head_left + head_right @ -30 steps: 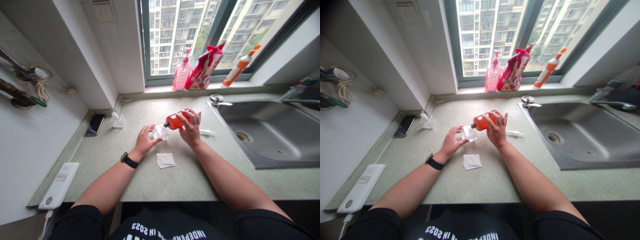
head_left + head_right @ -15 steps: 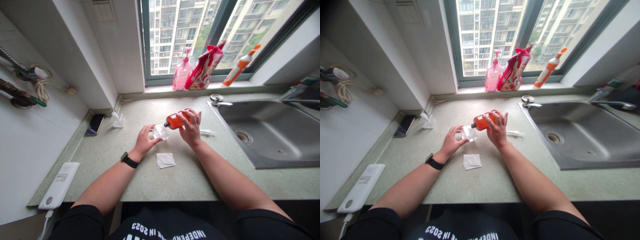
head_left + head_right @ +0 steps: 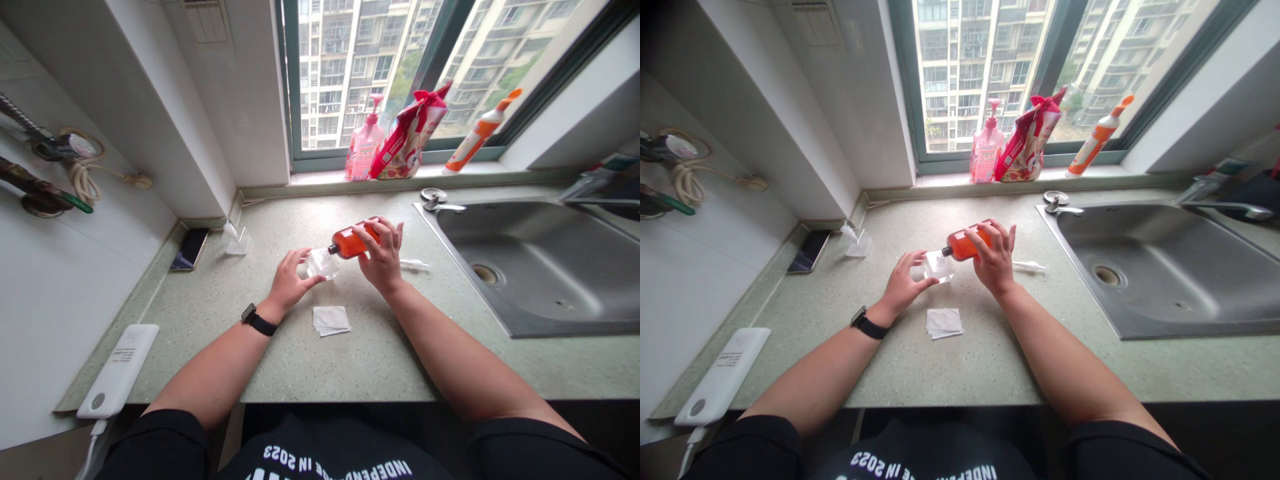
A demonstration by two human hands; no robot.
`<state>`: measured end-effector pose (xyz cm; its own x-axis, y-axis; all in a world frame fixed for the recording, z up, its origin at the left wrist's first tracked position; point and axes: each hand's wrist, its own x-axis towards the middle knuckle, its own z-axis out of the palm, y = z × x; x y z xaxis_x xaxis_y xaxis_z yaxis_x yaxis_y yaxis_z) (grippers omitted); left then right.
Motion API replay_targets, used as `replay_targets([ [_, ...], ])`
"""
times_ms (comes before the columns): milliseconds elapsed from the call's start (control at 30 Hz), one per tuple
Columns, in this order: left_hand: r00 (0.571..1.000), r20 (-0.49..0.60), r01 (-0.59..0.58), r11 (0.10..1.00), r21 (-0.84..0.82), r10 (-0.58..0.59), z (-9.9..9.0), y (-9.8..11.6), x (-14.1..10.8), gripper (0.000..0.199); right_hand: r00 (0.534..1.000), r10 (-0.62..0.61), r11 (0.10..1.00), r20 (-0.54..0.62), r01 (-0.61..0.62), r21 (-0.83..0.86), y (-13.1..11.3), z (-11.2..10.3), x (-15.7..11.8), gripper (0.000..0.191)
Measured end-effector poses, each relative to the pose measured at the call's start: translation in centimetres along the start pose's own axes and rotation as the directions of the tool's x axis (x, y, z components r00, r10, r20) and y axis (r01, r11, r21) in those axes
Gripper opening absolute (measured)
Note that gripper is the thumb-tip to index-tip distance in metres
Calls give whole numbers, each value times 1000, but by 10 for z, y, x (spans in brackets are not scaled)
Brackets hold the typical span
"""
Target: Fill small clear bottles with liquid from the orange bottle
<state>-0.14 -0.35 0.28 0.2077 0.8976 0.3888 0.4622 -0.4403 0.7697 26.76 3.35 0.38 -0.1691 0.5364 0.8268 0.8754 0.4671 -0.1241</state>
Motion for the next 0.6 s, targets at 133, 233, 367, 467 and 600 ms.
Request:
replay_targets([
  [133,1000,-5,-1,1000,-1,1,0,0,0,79,1000,6,1000,0,-6,5,0,0,0,94],
  [233,1000,-8,-7,1000,-3,7,0,1,0,79,1000,-3,1000,0,3,16,1,0,0,94],
  [367,1000,-9,-5,1000,8,5,0,1,0,82,1000,1,1000,16,-1,21,1,0,-1,92],
  [467,1000,-9,-7,1000,11,8,1,0,0,83,1000,8,1000,24,-8,17,1,-1,-1,92],
  [600,1000,-6,-10,1000,3,10,1,-2,1,82,999,14,1000,31,-15,7,1,-1,-1,93],
])
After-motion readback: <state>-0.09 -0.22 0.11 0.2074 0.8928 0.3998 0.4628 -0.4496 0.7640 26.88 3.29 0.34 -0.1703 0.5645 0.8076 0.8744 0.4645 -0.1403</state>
